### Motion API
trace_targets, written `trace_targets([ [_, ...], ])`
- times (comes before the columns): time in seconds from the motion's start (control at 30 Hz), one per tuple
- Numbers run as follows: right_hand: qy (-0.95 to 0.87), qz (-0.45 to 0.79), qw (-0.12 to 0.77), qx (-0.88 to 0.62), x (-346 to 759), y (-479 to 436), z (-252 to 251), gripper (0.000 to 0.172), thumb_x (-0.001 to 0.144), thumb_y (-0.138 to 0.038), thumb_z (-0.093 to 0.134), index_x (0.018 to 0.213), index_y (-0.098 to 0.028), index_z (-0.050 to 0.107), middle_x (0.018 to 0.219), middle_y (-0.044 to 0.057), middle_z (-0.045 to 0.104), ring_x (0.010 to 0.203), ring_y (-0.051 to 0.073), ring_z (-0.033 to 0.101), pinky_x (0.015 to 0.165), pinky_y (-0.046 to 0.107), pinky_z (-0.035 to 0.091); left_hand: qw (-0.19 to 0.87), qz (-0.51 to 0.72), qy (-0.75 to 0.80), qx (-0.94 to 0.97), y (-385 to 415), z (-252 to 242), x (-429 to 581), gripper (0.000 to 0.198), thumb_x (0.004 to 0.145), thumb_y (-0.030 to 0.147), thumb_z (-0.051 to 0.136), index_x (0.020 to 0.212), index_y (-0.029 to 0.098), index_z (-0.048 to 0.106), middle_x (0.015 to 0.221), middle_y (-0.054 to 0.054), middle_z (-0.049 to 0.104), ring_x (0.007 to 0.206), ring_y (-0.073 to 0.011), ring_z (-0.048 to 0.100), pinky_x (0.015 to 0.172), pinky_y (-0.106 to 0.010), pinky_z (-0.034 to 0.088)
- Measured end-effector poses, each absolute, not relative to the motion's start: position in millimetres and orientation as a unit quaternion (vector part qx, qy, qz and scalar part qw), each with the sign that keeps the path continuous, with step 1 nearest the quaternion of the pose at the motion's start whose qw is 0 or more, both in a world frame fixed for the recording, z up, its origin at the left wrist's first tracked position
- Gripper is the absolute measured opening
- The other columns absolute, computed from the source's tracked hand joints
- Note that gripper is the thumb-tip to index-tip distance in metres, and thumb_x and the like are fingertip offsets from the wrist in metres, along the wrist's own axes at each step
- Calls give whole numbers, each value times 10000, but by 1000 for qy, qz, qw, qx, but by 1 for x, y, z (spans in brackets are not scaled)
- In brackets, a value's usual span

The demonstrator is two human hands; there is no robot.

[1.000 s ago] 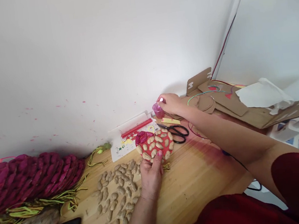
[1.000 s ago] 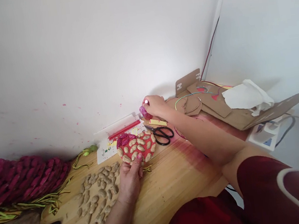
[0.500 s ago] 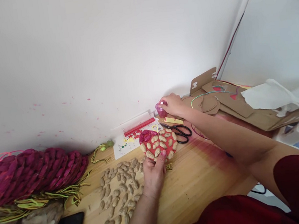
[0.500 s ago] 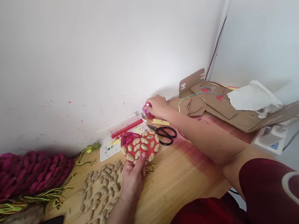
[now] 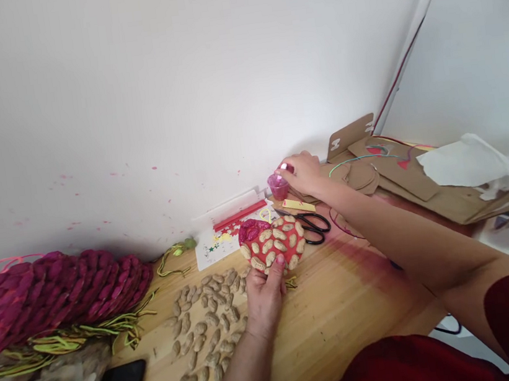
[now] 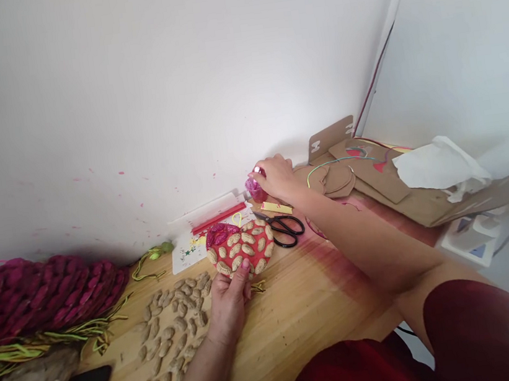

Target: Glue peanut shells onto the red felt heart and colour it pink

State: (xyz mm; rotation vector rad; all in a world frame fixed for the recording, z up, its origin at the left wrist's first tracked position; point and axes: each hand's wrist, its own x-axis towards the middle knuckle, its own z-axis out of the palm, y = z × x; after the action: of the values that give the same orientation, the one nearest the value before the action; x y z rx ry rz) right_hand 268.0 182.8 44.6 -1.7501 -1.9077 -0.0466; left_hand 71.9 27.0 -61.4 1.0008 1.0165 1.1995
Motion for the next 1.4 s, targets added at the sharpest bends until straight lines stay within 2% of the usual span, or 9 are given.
trace_targets([
  [0.1,-684,-18,332,-649,279,161,54,346,1018,-405,447,1060,-181,707,924,97,721,846,246,606,742,345,398,593,517,440,434,27,-59,72,574,805,584,728,512,175,452,405,51,425,398,-43,307,423,-204,210],
  [0.17,-662,54,465,-585,284,141,58,307,1014,-427,477,1005,-198,681,784,35,691,708,190,586,676,304,402,593,516,437,436,27,-57,73,589,796,594,730,501,178,435,405,53,411,403,-43,300,425,-205,211],
  [0.27,-613,190,573,-509,284,106,56,340,993,-511,516,906,-212,654,687,-1,615,618,146,525,604,281,394,600,523,429,427,27,-57,73,574,789,586,741,526,182,431,415,61,406,402,-44,291,421,-205,212],
  [0.37,-553,341,624,-434,274,77,50,302,887,-517,690,869,-219,643,690,-16,584,641,134,538,615,275,434,606,531,422,414,26,-59,73,531,801,550,748,566,181,447,428,69,415,401,-43,287,416,-200,209],
  [0.43,-512,385,641,-423,264,63,46,313,784,-471,807,847,-220,630,670,-31,577,580,117,510,540,257,411,610,534,420,409,26,-59,74,512,802,539,752,585,181,458,432,73,419,397,-43,284,411,-199,206],
  [0.5,-491,416,639,-422,253,55,44,306,775,-440,815,832,-228,601,625,-53,539,503,101,451,463,242,363,609,536,420,408,25,-57,74,510,785,549,763,593,183,464,435,75,420,398,-45,286,409,-199,208],
  [0.83,-590,233,656,-410,218,42,28,81,873,-216,704,894,-200,628,778,-7,660,651,112,603,584,234,486,595,535,438,409,22,-45,78,532,715,600,792,556,179,507,433,63,426,412,-53,305,422,-203,222],
  [1.13,-706,44,603,-369,234,50,18,122,895,-152,668,987,-211,613,866,17,668,760,139,650,681,260,516,592,535,439,413,22,-38,79,528,715,596,791,565,176,509,421,61,428,413,-51,302,420,-198,230],
  [1.4,-705,29,614,-354,263,77,3,116,905,-191,668,1006,-223,620,889,36,697,760,165,673,672,294,534,571,521,456,441,24,-43,77,575,734,640,749,518,178,483,406,44,440,402,-58,340,415,-204,240],
])
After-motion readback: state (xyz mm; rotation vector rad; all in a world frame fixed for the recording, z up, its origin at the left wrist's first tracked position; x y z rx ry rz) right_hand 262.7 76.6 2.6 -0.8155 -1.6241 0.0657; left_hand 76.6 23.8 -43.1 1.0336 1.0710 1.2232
